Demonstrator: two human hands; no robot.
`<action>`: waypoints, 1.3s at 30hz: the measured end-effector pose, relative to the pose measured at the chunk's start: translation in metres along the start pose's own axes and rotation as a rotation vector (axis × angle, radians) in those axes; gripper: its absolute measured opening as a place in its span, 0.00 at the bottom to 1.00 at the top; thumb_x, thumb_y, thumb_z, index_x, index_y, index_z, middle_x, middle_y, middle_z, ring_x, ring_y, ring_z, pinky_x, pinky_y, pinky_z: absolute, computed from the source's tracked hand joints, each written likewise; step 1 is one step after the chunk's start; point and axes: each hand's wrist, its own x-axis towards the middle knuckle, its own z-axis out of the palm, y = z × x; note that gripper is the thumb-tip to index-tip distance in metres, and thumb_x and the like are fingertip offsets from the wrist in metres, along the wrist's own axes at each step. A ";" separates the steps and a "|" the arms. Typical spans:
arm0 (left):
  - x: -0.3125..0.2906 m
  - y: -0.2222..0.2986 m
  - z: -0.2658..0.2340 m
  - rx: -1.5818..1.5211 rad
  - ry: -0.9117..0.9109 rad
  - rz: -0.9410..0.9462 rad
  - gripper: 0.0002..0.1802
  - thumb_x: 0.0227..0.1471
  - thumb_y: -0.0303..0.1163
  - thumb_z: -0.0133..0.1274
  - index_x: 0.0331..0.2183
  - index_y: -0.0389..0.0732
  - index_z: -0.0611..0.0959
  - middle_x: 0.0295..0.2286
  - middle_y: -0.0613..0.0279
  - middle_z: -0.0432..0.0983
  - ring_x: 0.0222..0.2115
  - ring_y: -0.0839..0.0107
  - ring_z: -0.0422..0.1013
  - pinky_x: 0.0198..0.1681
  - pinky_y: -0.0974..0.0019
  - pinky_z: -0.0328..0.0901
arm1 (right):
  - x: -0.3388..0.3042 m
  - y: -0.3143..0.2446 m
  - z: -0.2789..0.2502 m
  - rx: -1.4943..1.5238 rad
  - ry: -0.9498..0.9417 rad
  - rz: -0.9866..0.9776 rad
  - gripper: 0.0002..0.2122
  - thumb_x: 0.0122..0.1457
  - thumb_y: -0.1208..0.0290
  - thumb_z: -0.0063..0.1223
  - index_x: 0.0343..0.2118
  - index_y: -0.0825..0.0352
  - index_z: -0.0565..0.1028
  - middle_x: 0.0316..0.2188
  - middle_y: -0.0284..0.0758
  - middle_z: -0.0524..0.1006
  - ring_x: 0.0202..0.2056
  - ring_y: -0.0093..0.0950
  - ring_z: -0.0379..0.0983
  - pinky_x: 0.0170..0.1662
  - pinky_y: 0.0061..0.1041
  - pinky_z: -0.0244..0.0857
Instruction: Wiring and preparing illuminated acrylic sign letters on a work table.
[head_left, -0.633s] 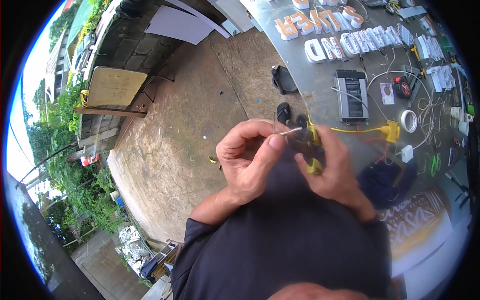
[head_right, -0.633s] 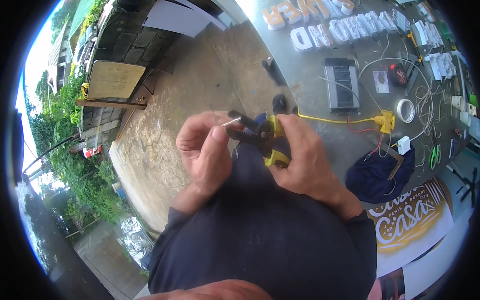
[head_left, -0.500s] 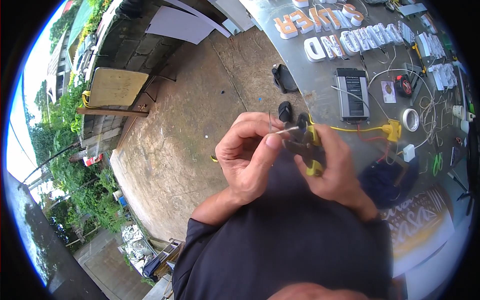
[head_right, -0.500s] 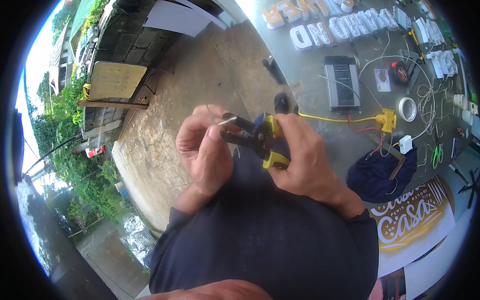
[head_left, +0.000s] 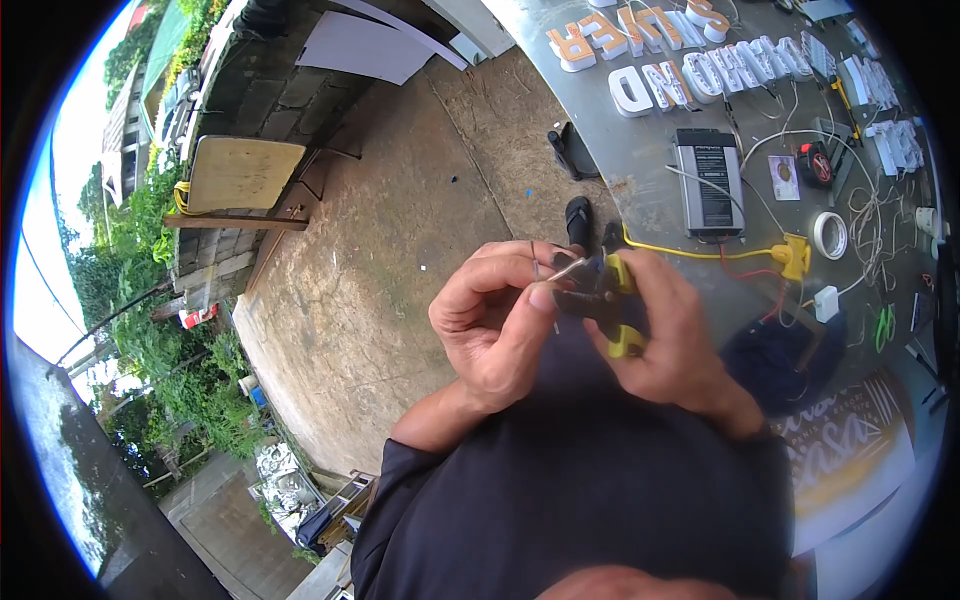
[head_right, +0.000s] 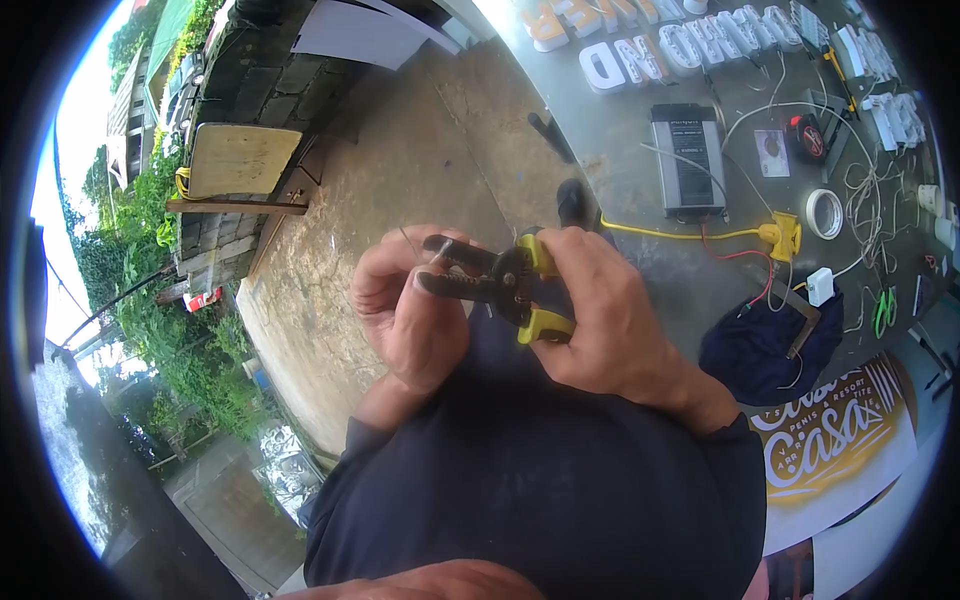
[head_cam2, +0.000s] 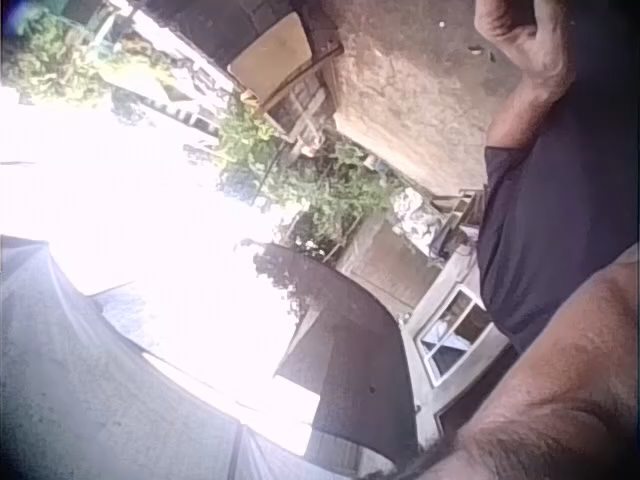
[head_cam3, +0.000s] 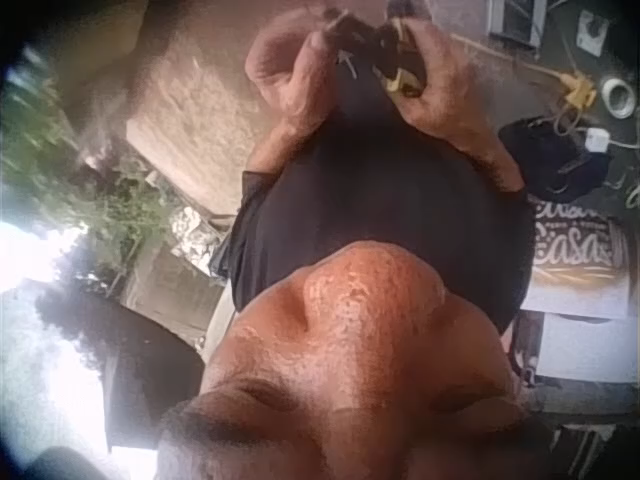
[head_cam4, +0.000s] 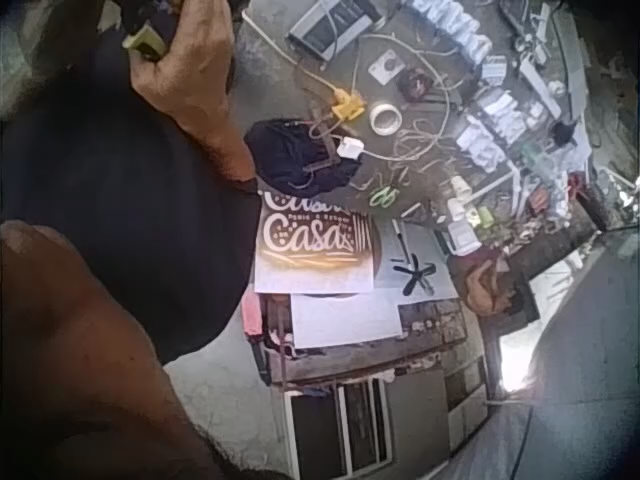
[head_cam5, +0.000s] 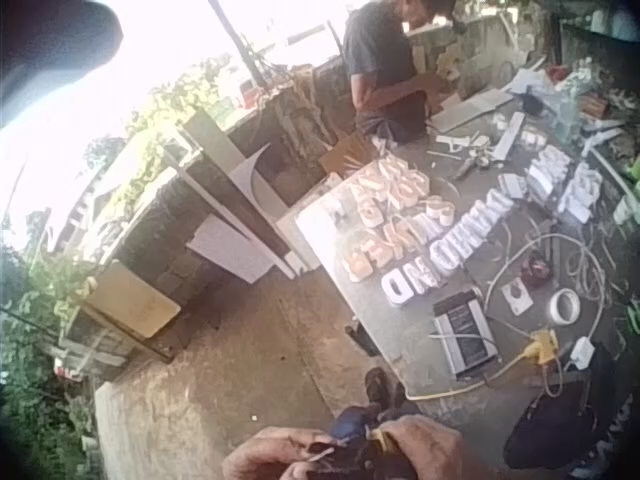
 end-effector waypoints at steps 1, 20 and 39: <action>-0.001 0.000 -0.001 0.001 0.002 0.000 0.05 0.56 0.17 0.54 0.37 0.31 0.80 0.40 0.49 0.77 0.44 0.62 0.76 0.49 0.62 0.72 | 0.000 0.000 0.000 0.004 -0.007 0.005 0.22 0.50 0.77 0.64 0.48 0.71 0.68 0.35 0.44 0.74 0.35 0.44 0.75 0.39 0.35 0.68; -0.003 -0.004 -0.004 0.119 0.028 0.082 0.05 0.55 0.16 0.55 0.36 0.30 0.79 0.40 0.50 0.77 0.44 0.60 0.77 0.48 0.63 0.72 | -0.001 -0.001 0.000 0.041 -0.078 0.054 0.27 0.40 0.79 0.64 0.48 0.73 0.68 0.35 0.45 0.73 0.37 0.45 0.73 0.40 0.38 0.68; -0.003 -0.008 -0.004 0.347 0.082 0.175 0.06 0.54 0.19 0.54 0.37 0.33 0.80 0.36 0.49 0.79 0.35 0.68 0.74 0.42 0.67 0.68 | 0.007 -0.005 -0.006 0.202 -0.160 0.212 0.14 0.51 0.74 0.63 0.39 0.69 0.72 0.23 0.42 0.73 0.25 0.41 0.74 0.30 0.32 0.65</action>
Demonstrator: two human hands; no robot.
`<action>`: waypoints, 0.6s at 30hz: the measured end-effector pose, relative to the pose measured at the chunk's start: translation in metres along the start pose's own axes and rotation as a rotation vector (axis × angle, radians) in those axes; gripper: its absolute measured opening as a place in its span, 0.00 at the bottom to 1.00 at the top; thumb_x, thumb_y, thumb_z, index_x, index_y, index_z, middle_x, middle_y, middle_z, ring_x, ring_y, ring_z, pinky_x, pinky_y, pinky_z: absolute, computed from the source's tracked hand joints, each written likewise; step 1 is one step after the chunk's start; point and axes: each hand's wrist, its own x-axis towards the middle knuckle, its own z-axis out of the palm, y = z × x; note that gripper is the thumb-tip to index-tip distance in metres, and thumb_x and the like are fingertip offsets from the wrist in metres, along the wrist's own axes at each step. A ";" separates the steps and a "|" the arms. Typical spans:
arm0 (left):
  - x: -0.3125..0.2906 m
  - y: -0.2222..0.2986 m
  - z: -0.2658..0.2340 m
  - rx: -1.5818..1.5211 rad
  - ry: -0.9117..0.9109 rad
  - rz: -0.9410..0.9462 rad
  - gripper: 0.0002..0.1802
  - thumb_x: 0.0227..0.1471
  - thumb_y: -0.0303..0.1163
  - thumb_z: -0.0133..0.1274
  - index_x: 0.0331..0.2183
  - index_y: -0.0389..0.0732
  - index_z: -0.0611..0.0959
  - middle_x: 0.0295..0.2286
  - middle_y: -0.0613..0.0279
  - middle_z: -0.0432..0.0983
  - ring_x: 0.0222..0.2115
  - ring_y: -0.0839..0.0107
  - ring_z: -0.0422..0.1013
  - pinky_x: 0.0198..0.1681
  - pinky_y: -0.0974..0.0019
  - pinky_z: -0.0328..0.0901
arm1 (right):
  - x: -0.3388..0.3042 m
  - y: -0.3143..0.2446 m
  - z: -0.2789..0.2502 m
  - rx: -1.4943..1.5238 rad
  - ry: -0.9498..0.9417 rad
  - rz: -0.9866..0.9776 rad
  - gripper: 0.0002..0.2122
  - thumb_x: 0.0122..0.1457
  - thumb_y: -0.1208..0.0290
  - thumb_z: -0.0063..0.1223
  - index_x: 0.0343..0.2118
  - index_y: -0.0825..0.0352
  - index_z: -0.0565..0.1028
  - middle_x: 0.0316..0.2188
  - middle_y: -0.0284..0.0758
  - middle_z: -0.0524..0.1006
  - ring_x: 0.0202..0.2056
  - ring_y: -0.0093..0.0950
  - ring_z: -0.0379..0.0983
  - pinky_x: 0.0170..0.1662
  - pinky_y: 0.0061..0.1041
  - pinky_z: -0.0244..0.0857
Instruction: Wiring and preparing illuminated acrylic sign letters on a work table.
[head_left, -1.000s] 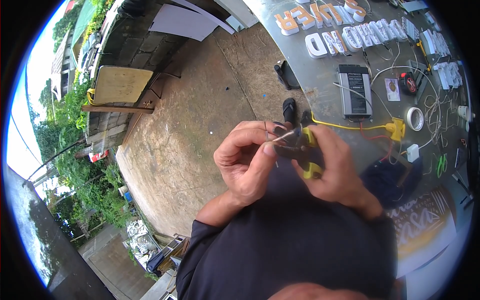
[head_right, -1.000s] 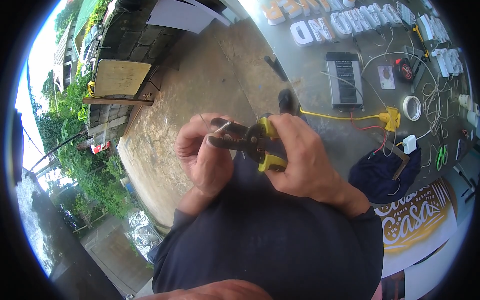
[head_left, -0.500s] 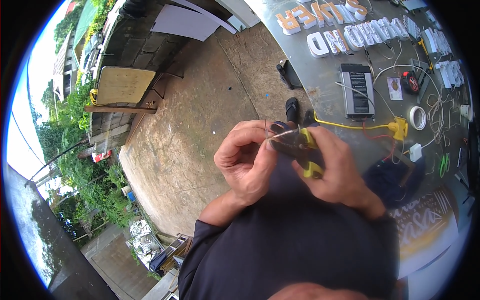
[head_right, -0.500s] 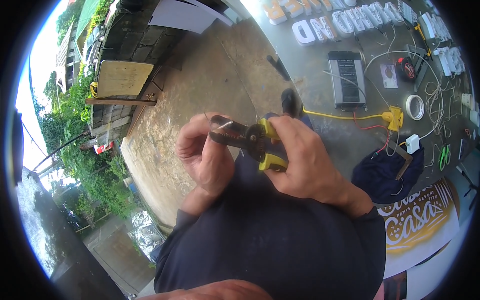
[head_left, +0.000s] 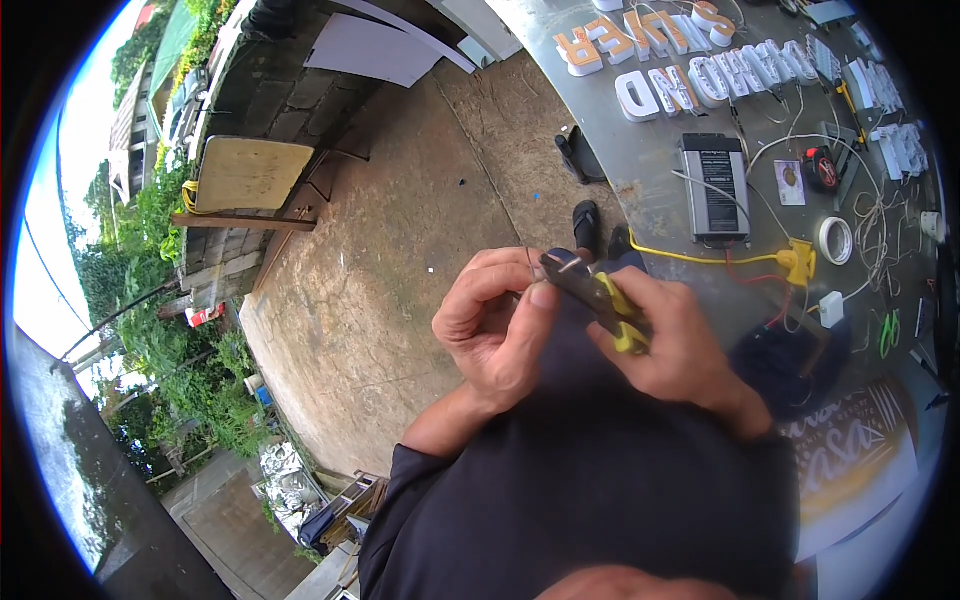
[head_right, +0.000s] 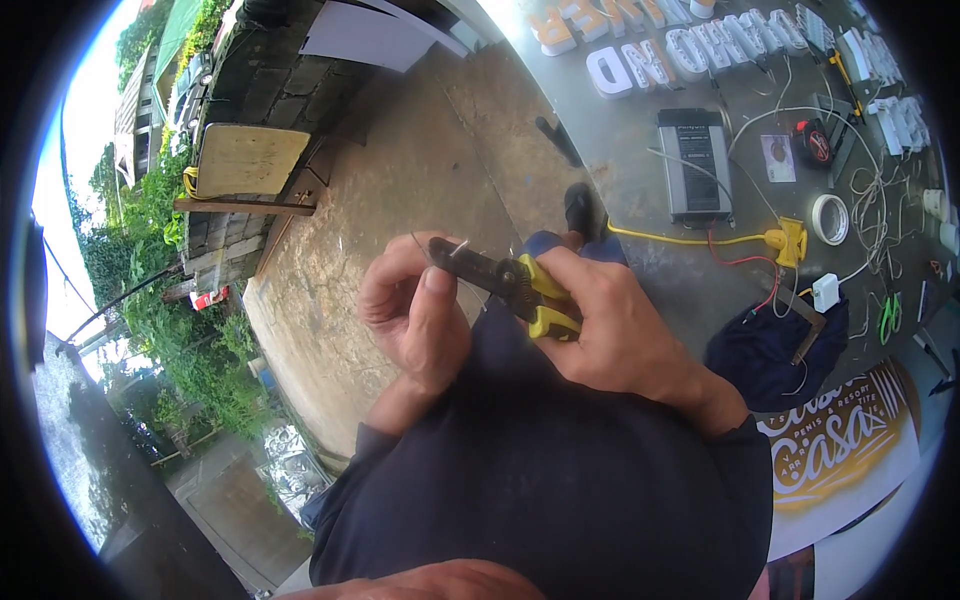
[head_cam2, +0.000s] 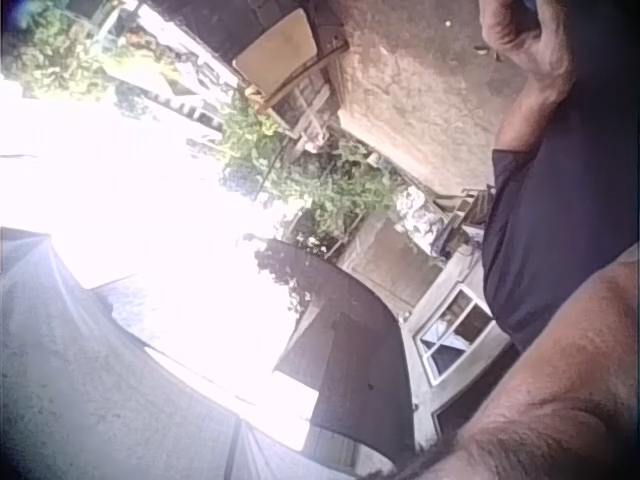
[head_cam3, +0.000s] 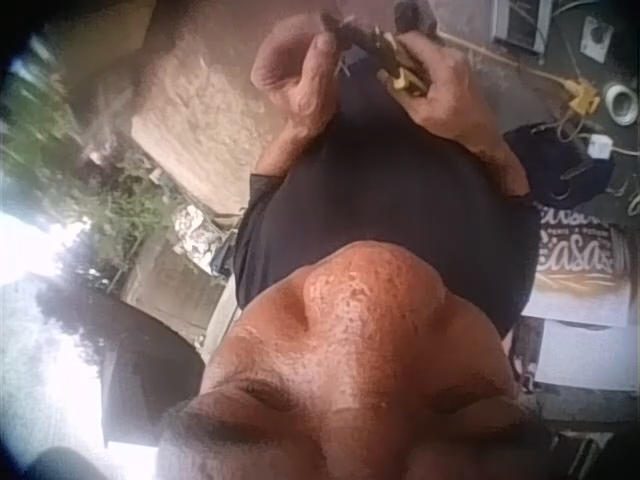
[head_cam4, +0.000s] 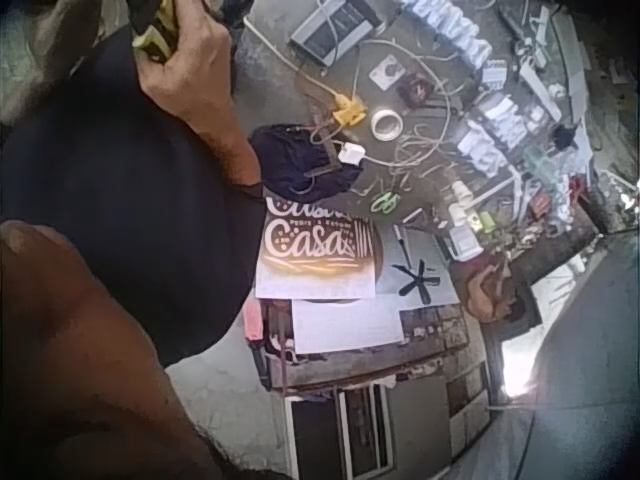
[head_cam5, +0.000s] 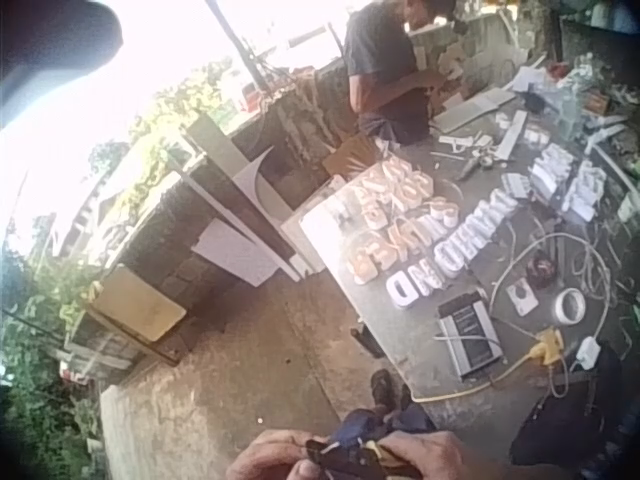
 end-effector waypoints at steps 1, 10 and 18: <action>-0.001 0.002 0.000 0.000 0.001 0.002 0.06 0.54 0.19 0.54 0.37 0.33 0.80 0.36 0.49 0.79 0.35 0.68 0.74 0.42 0.67 0.68 | 0.001 -0.002 -0.001 0.035 -0.041 0.040 0.14 0.52 0.73 0.63 0.39 0.69 0.72 0.21 0.42 0.71 0.23 0.40 0.72 0.29 0.32 0.64; -0.001 0.008 -0.004 0.056 0.082 -0.210 0.05 0.51 0.17 0.61 0.34 0.29 0.83 0.30 0.57 0.81 0.32 0.75 0.74 0.35 0.74 0.66 | 0.006 -0.011 -0.004 0.046 -0.092 0.123 0.10 0.53 0.78 0.60 0.35 0.71 0.70 0.23 0.47 0.72 0.27 0.49 0.74 0.30 0.34 0.65; 0.002 0.012 -0.004 0.077 0.092 -0.242 0.05 0.51 0.17 0.62 0.32 0.29 0.83 0.28 0.61 0.81 0.27 0.81 0.73 0.31 0.78 0.65 | 0.007 -0.008 -0.001 0.016 -0.062 0.083 0.12 0.53 0.74 0.62 0.38 0.71 0.72 0.22 0.45 0.71 0.24 0.44 0.70 0.29 0.33 0.62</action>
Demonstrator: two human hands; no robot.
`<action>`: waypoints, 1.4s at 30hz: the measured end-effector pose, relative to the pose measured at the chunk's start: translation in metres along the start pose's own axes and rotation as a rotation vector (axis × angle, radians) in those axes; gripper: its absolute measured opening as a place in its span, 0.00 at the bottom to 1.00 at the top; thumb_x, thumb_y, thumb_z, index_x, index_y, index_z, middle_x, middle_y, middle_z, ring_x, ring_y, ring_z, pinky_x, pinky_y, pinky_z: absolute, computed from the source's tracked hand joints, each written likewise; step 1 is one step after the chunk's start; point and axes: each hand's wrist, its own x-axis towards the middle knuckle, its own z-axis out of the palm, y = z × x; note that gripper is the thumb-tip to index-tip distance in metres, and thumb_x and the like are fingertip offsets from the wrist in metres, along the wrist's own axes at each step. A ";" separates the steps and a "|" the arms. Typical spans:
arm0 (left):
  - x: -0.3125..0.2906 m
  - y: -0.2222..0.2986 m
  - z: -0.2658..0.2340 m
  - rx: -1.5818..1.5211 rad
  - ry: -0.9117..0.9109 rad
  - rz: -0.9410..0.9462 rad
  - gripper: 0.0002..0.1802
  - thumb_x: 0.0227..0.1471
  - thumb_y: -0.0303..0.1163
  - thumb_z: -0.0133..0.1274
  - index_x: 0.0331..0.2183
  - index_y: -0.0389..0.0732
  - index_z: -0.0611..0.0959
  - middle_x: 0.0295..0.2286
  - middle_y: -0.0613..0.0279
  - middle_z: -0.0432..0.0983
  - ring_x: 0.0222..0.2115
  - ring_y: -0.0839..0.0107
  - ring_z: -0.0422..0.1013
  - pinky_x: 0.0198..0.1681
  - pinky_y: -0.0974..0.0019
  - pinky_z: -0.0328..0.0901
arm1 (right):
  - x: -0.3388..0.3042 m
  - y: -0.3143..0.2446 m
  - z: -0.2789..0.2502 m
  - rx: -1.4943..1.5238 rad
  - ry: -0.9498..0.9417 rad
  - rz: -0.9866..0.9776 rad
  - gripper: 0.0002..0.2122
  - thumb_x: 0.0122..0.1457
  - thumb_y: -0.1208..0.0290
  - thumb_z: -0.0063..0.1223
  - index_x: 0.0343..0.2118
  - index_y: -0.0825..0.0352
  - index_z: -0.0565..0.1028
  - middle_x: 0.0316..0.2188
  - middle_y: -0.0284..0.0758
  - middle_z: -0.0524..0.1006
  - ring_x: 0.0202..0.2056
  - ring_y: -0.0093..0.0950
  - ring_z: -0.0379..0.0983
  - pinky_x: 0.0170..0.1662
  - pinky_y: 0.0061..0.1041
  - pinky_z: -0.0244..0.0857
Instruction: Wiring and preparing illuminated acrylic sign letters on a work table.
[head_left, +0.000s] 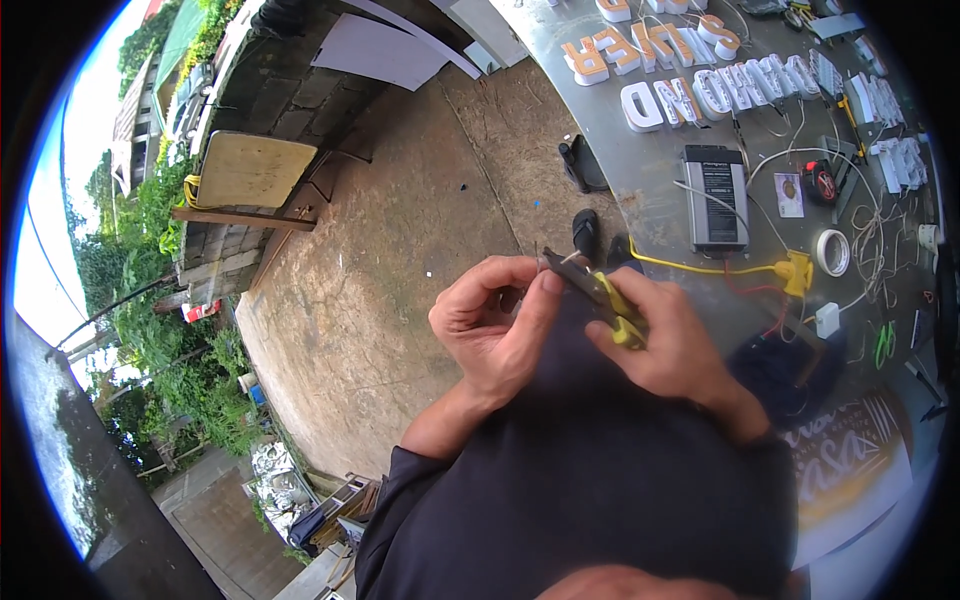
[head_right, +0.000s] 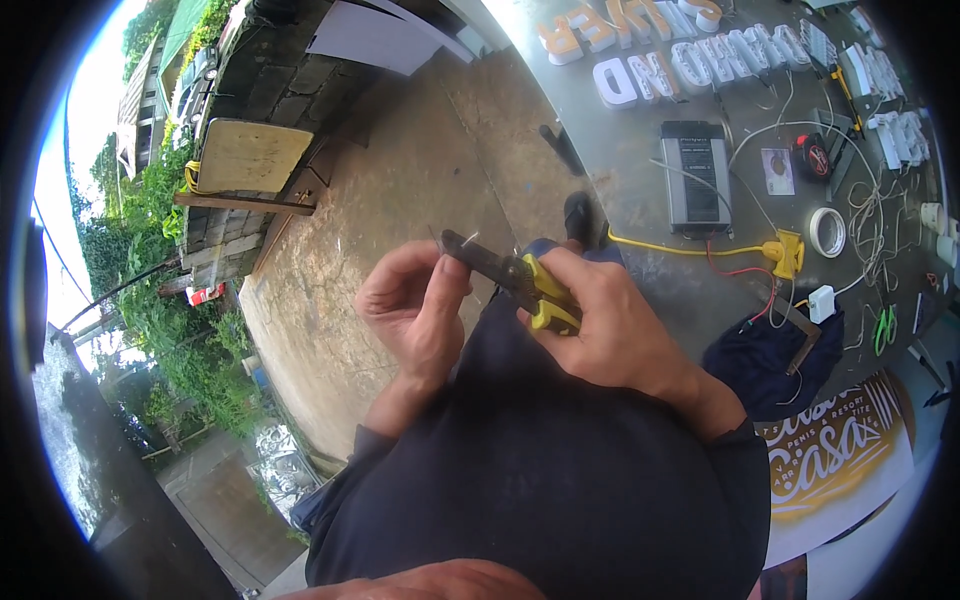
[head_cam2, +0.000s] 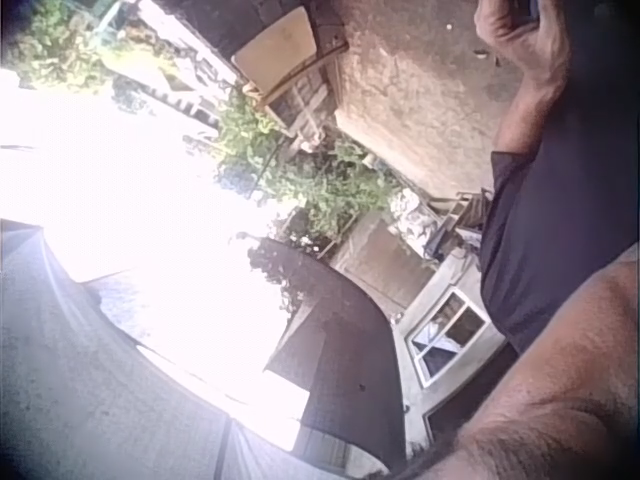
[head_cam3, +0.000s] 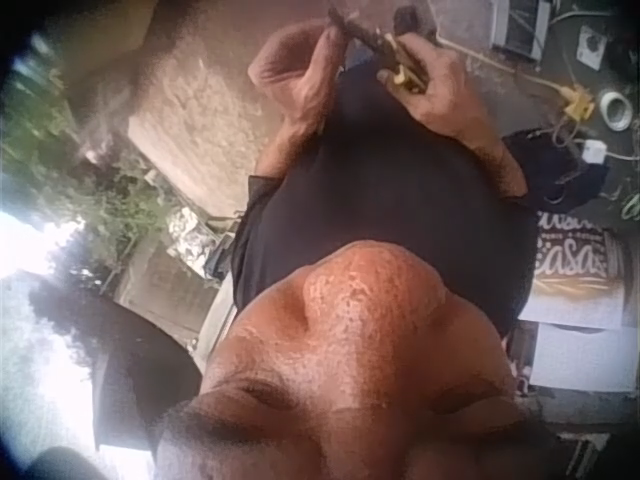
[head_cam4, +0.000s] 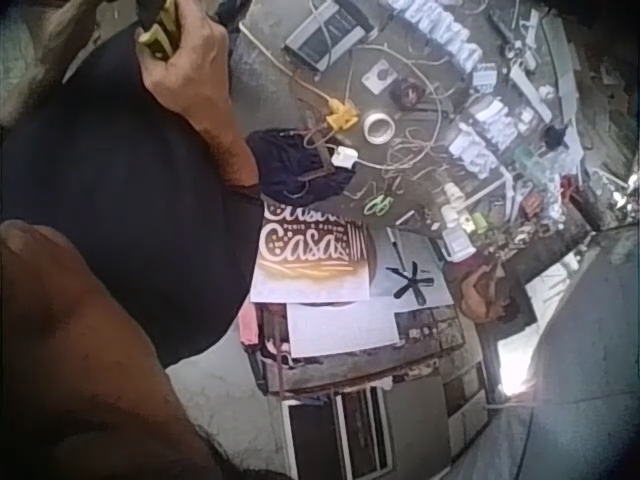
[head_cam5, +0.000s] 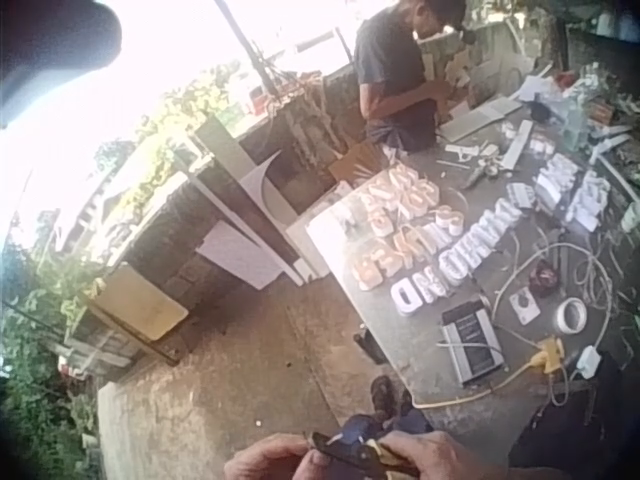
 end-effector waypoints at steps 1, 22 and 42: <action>0.000 -0.001 0.000 0.000 0.001 0.001 0.05 0.51 0.17 0.62 0.32 0.29 0.83 0.28 0.61 0.81 0.27 0.81 0.73 0.31 0.78 0.65 | 0.001 -0.003 -0.001 0.004 -0.026 0.029 0.11 0.53 0.77 0.61 0.37 0.72 0.71 0.26 0.49 0.74 0.29 0.51 0.74 0.32 0.35 0.66; -0.001 -0.008 0.001 -0.128 -0.012 -0.030 0.04 0.54 0.17 0.60 0.34 0.29 0.82 0.26 0.63 0.79 0.25 0.83 0.72 0.28 0.80 0.64 | 0.001 0.004 0.002 -0.018 -0.014 0.020 0.12 0.52 0.77 0.61 0.35 0.70 0.69 0.25 0.49 0.73 0.30 0.53 0.73 0.31 0.37 0.65; -0.002 -0.010 -0.005 -0.159 0.037 -0.003 0.05 0.54 0.15 0.58 0.35 0.29 0.81 0.24 0.61 0.79 0.24 0.79 0.74 0.29 0.77 0.68 | 0.007 0.000 0.006 -0.018 -0.041 -0.023 0.13 0.52 0.75 0.63 0.35 0.69 0.68 0.23 0.47 0.73 0.28 0.50 0.74 0.31 0.36 0.66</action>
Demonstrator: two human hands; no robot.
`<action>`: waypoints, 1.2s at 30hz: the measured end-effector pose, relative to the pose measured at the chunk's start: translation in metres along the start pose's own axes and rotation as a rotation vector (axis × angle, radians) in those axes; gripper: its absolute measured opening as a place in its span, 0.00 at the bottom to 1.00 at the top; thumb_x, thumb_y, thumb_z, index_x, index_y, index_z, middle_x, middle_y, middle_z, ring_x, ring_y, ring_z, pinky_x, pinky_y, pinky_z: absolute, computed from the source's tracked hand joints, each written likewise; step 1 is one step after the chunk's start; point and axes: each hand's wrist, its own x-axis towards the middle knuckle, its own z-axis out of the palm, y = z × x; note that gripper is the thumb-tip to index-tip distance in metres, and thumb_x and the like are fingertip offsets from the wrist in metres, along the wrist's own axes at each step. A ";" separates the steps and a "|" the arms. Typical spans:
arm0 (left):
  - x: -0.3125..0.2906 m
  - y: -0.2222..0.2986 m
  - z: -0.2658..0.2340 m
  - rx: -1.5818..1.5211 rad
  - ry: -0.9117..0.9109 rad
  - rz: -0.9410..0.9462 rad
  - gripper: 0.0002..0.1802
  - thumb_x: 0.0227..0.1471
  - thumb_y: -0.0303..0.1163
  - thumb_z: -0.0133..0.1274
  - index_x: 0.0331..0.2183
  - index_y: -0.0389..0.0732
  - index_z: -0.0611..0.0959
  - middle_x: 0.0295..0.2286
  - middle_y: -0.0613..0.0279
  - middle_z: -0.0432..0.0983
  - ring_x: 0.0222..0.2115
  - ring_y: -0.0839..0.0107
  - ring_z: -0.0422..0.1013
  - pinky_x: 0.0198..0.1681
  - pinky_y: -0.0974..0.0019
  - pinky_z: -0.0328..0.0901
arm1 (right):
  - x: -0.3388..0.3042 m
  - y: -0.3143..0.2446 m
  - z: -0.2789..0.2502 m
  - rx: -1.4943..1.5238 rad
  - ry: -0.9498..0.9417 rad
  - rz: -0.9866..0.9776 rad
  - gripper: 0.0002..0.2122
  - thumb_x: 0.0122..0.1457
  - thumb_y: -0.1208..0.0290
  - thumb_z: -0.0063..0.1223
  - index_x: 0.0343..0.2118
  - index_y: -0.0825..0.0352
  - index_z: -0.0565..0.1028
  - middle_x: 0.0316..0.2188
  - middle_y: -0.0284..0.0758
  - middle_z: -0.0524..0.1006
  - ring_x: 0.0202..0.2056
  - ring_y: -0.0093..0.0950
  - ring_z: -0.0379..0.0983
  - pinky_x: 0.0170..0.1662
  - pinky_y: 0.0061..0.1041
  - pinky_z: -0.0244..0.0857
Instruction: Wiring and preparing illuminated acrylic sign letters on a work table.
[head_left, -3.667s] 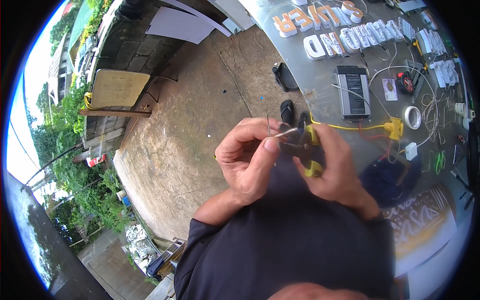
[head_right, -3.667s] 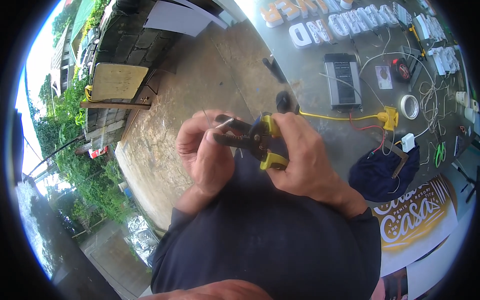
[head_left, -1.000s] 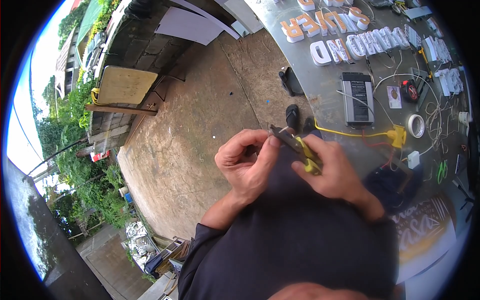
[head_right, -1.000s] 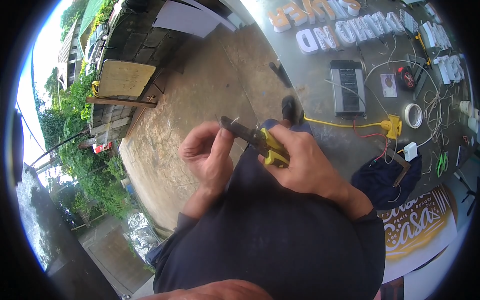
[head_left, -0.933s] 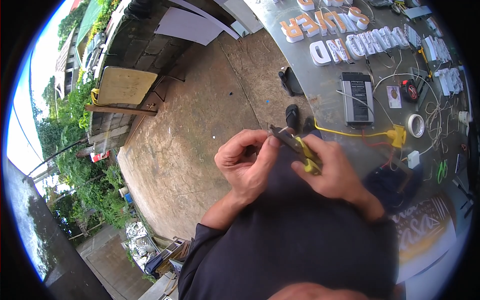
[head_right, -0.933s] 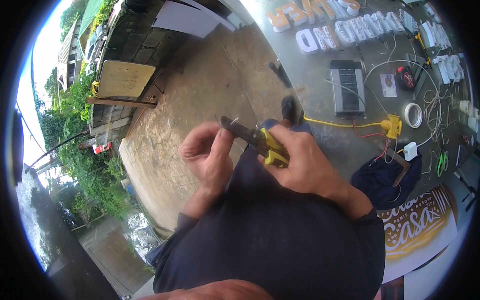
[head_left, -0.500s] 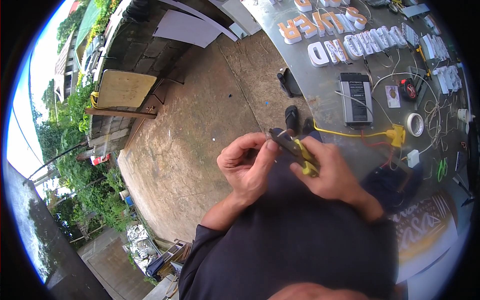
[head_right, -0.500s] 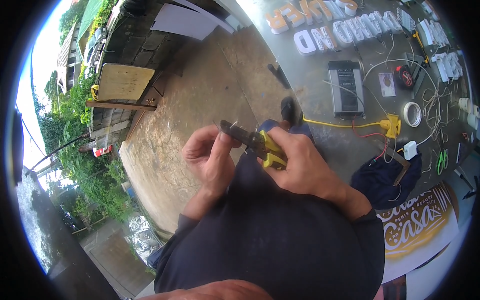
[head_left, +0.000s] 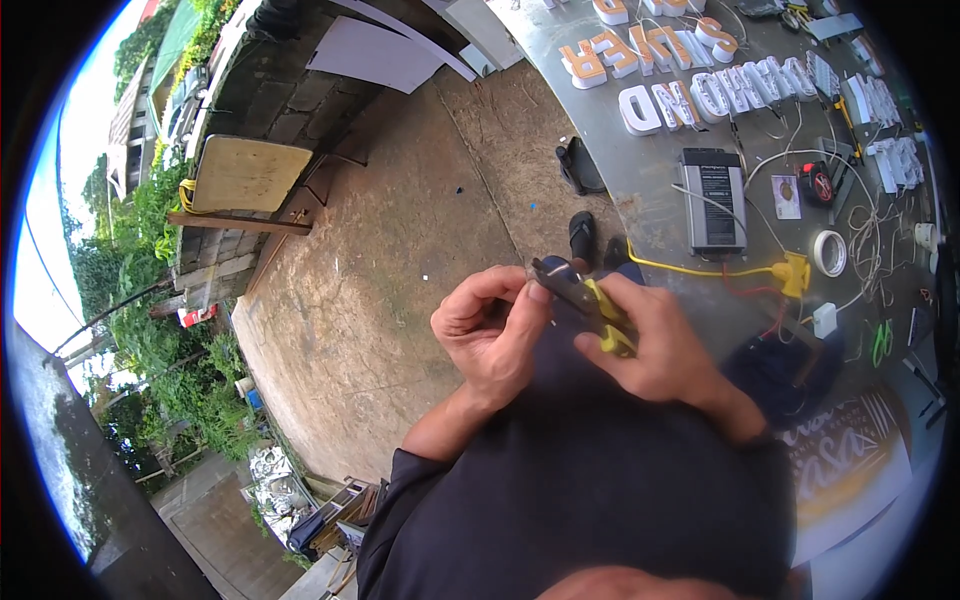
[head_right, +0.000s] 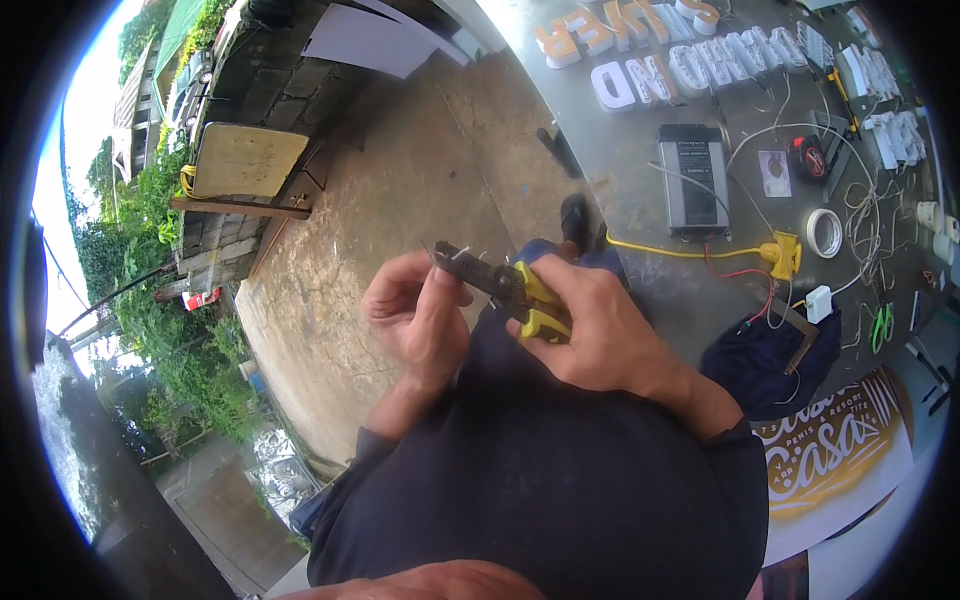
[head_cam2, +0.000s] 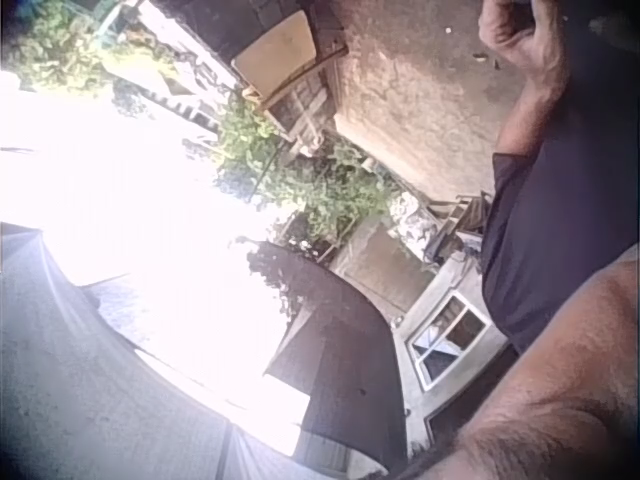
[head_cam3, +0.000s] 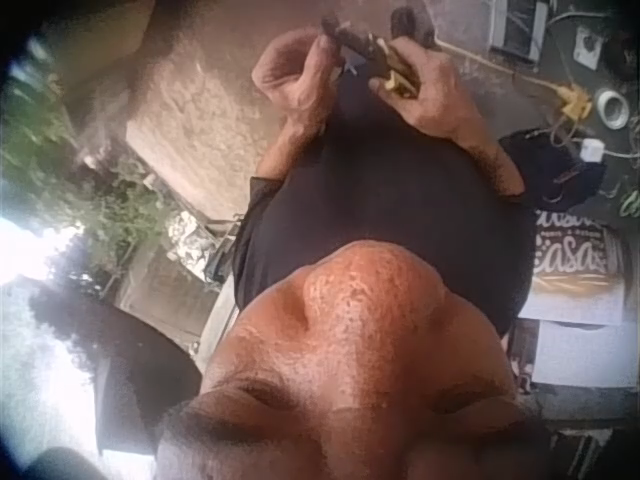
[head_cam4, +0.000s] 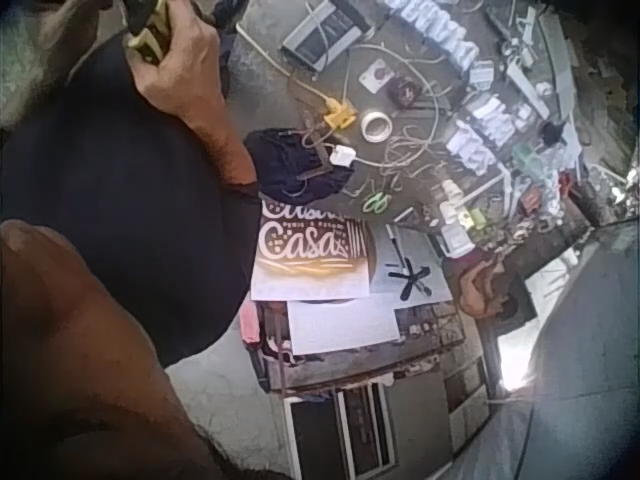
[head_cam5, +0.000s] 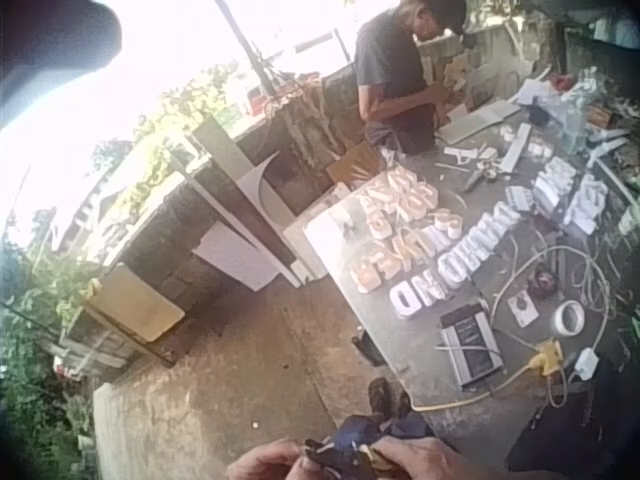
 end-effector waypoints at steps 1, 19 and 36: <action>0.000 0.000 0.000 -0.001 0.000 0.000 0.05 0.54 0.15 0.58 0.35 0.29 0.81 0.24 0.61 0.79 0.24 0.79 0.74 0.29 0.77 0.68 | 0.000 0.000 0.000 0.003 -0.013 0.019 0.14 0.51 0.75 0.63 0.35 0.69 0.68 0.23 0.46 0.73 0.28 0.49 0.74 0.31 0.36 0.66; 0.002 -0.012 -0.003 -0.072 -0.001 0.111 0.06 0.54 0.15 0.57 0.36 0.29 0.79 0.31 0.60 0.78 0.32 0.80 0.72 0.36 0.77 0.67 | 0.001 0.005 0.009 -0.014 0.050 -0.055 0.17 0.49 0.74 0.66 0.38 0.68 0.69 0.31 0.45 0.75 0.32 0.46 0.77 0.36 0.35 0.72; 0.006 -0.014 -0.012 0.043 -0.116 0.239 0.03 0.57 0.21 0.55 0.33 0.33 0.76 0.28 0.57 0.75 0.27 0.75 0.71 0.33 0.75 0.66 | -0.001 0.008 0.012 -0.031 0.098 -0.132 0.19 0.46 0.72 0.68 0.39 0.69 0.71 0.32 0.43 0.74 0.33 0.44 0.75 0.36 0.34 0.71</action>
